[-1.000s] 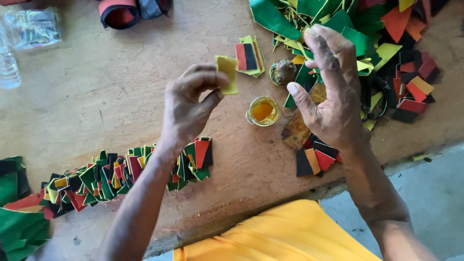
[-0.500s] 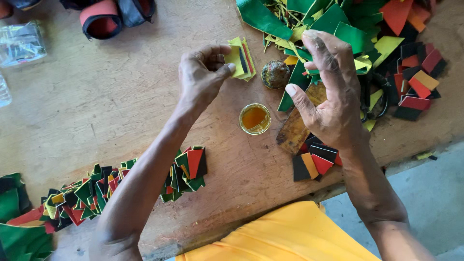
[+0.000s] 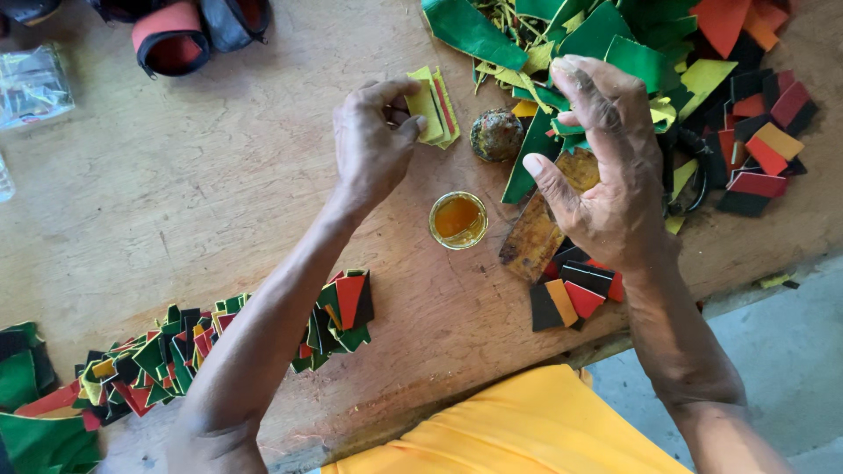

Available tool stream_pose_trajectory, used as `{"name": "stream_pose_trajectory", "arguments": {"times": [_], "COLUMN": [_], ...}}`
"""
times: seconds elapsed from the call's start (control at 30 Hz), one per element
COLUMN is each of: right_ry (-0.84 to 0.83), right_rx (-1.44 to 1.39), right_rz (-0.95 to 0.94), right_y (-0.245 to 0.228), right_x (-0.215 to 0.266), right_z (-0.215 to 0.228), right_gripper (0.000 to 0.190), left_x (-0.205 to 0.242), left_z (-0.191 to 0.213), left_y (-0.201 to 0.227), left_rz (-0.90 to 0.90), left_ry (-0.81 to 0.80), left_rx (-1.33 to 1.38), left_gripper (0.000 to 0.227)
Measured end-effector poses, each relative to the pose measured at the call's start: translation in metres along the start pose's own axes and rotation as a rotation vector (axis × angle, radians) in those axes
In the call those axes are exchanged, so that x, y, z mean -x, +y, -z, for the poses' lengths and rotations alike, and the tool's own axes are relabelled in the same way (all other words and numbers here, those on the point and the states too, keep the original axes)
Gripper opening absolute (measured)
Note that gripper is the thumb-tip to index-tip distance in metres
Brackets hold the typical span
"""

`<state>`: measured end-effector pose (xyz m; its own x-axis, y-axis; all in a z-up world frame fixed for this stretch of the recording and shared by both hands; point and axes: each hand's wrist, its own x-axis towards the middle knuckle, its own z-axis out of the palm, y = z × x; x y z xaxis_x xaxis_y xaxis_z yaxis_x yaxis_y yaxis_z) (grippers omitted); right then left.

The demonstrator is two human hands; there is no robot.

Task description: The person repeatedly picks small colored felt pieces from a pile, applies a yellow adhesive from a small jar to one piece, and presses another piece onto it to form a layered unit. The finished units are placed in a growing stack on the table. The process is repeated continuously with different color combinations.

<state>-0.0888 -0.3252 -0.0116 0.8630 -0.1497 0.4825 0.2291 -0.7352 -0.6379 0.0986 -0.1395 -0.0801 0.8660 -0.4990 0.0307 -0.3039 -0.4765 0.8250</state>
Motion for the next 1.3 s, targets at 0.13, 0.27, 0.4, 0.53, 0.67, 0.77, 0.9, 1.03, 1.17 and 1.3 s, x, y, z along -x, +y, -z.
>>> {"name": "stream_pose_trajectory", "arguments": {"times": [0.13, 0.27, 0.4, 0.53, 0.67, 0.77, 0.9, 1.03, 1.17, 1.3], "right_ry": [-0.001, -0.013, -0.028, -0.055, -0.060, -0.054, -0.054, -0.053, -0.022, 0.000], "right_rx": [0.007, 0.006, -0.008, 0.000, 0.000, 0.002, -0.002, -0.004, -0.010, -0.021], "right_rz": [0.011, -0.001, 0.008, -0.041, -0.010, 0.009, -0.001, -0.009, 0.010, 0.032], "right_y": [-0.001, 0.001, 0.000, -0.006, -0.014, -0.016, -0.014, -0.013, -0.016, -0.021], "right_x": [0.000, 0.002, 0.001, -0.003, -0.006, -0.007, -0.002, 0.000, -0.001, -0.005], "right_z": [0.000, 0.000, 0.000, -0.002, -0.004, -0.002, 0.000, 0.003, 0.003, 0.007], "right_gripper": [0.061, 0.059, 0.060, 0.057, 0.057, 0.057, 0.053, 0.052, 0.052, 0.049], "left_x": [0.004, 0.007, 0.006, 0.009, 0.010, 0.009, 0.010, 0.008, 0.008, 0.016], "left_z": [-0.003, -0.003, -0.001, 0.004, 0.008, 0.009, 0.008, 0.010, 0.015, 0.034], "left_y": [0.006, 0.002, -0.006, -0.009, -0.006, -0.005, -0.010, -0.010, 0.001, 0.024], "left_rz": [-0.092, -0.267, -0.331, -0.371, -0.421, -0.432, -0.454, -0.411, -0.422, -0.455], "left_ry": [0.006, 0.046, 0.021, -0.022, -0.043, -0.039, 0.018, -0.004, -0.008, 0.043], "left_rx": [-0.238, -0.282, -0.312, -0.335, -0.350, -0.338, -0.297, -0.235, -0.223, -0.248], "left_gripper": [0.043, 0.044, 0.038, 0.035, 0.038, 0.037, 0.039, 0.039, 0.035, 0.025]}}
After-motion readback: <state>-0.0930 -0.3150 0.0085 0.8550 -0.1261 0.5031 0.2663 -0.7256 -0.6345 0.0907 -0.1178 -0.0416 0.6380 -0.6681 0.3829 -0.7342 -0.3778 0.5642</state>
